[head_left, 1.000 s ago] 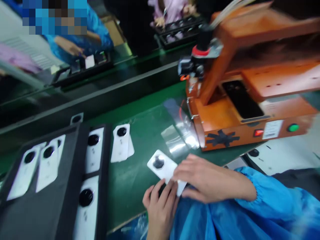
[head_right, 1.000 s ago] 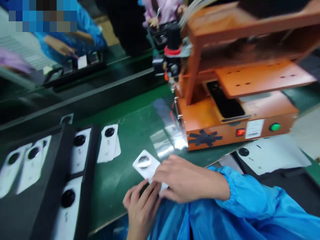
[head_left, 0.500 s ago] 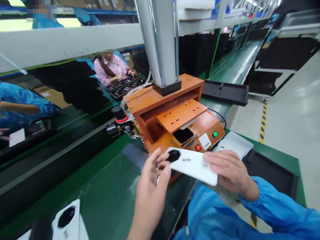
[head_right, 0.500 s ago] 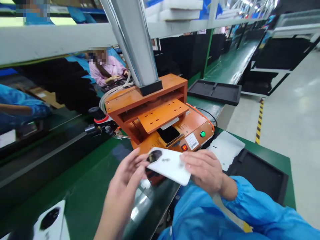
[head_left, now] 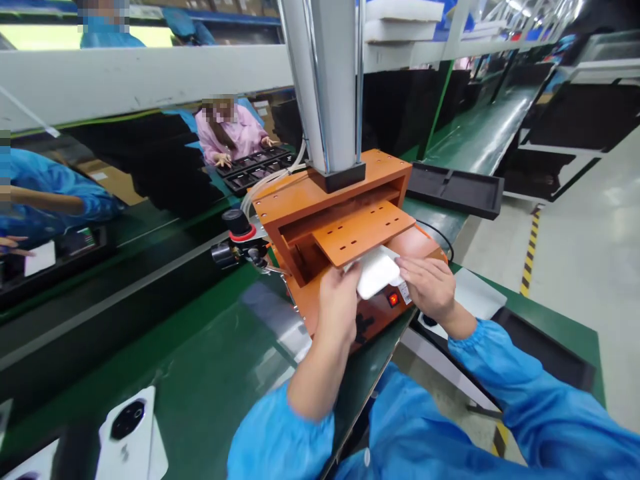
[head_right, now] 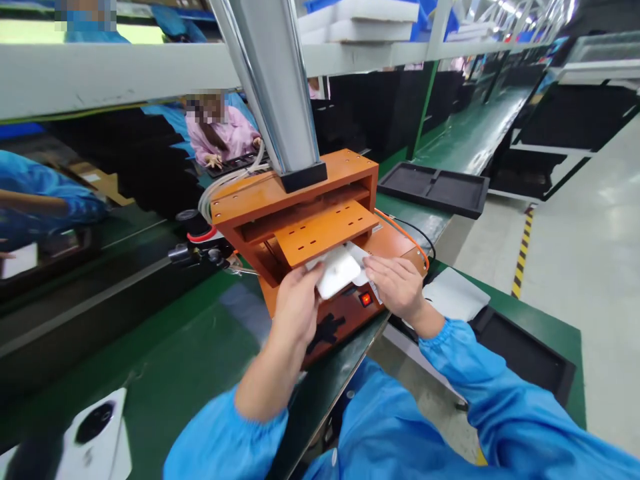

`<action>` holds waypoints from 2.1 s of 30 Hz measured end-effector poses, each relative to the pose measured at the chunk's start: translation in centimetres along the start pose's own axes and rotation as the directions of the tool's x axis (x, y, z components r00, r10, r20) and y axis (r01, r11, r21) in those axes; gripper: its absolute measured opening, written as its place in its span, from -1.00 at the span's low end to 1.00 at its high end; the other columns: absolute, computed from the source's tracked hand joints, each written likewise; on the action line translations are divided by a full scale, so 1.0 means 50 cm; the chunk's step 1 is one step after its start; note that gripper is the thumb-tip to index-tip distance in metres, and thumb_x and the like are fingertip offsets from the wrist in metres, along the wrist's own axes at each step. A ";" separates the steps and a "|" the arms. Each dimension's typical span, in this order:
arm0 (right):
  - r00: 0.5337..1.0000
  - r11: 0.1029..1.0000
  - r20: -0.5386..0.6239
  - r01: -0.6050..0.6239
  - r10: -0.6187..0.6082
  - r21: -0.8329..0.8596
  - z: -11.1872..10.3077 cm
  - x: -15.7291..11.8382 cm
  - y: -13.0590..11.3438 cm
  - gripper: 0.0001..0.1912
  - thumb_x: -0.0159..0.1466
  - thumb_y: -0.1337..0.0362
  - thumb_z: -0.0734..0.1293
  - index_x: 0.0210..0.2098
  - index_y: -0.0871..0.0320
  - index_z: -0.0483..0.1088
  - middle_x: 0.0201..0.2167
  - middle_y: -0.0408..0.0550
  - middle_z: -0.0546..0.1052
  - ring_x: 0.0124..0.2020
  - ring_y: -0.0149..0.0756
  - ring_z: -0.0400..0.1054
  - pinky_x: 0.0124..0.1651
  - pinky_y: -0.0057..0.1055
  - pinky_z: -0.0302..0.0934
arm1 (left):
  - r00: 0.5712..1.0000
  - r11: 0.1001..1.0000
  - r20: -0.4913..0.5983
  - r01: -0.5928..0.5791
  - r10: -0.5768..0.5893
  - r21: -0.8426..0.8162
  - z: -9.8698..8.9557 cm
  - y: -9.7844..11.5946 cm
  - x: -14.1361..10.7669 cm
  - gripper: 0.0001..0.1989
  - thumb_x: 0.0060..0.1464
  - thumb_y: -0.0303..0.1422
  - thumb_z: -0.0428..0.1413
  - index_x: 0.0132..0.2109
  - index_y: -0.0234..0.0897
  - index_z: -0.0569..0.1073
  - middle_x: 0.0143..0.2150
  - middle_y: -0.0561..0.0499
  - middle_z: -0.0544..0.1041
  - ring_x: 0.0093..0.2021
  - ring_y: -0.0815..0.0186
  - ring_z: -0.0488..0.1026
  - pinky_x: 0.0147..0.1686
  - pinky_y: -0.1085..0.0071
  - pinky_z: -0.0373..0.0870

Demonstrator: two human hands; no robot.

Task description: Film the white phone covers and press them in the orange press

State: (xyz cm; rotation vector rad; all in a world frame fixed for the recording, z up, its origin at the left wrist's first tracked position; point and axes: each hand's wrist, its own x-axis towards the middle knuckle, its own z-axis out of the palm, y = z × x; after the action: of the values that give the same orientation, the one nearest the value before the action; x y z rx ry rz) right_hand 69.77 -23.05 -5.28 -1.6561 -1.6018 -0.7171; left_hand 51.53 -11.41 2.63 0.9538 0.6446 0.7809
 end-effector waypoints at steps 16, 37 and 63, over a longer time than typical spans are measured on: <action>0.866 0.981 0.462 0.161 -0.191 0.104 0.024 0.120 -0.037 -0.64 0.50 0.29 0.06 -0.01 0.06 0.48 0.09 0.00 0.58 0.13 -0.17 0.44 0.07 -0.12 0.20 | 0.903 0.393 0.404 -0.427 0.143 0.815 -0.248 -0.155 -0.325 -0.71 0.34 -0.41 -0.14 -0.36 -0.19 0.33 -0.36 -0.03 0.44 -0.30 0.24 0.41 -0.25 0.30 0.32; 0.980 0.982 0.063 -0.191 0.191 0.001 -0.021 -0.081 -0.086 -0.58 0.34 0.32 0.32 0.19 0.09 0.35 0.06 0.12 0.50 0.07 -0.08 0.39 0.09 -0.08 0.24 | 0.753 -0.124 0.587 -0.579 0.299 0.806 -0.211 -0.147 -0.239 -0.81 0.24 -0.44 -0.04 -0.37 -0.21 0.33 0.42 -0.04 0.30 0.38 0.00 0.23 0.16 0.00 0.05; 0.801 0.873 0.371 -0.483 0.469 -0.061 -0.094 -0.216 0.032 -0.47 0.40 0.30 0.19 0.35 0.10 0.19 -0.13 0.05 0.48 -0.25 -0.23 0.34 -0.10 -0.22 0.32 | 0.697 -0.204 0.608 -0.578 0.381 0.790 -0.207 -0.158 -0.244 -0.83 0.18 -0.43 0.01 -0.40 -0.21 0.33 0.30 -0.09 0.46 0.29 -0.04 0.31 0.13 0.02 0.05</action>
State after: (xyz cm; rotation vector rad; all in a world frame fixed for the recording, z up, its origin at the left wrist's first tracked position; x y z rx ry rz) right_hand 70.95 -33.24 -11.27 -2.1510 -1.3283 -0.1071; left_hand 38.97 -19.35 -7.21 2.8106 0.6161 0.8625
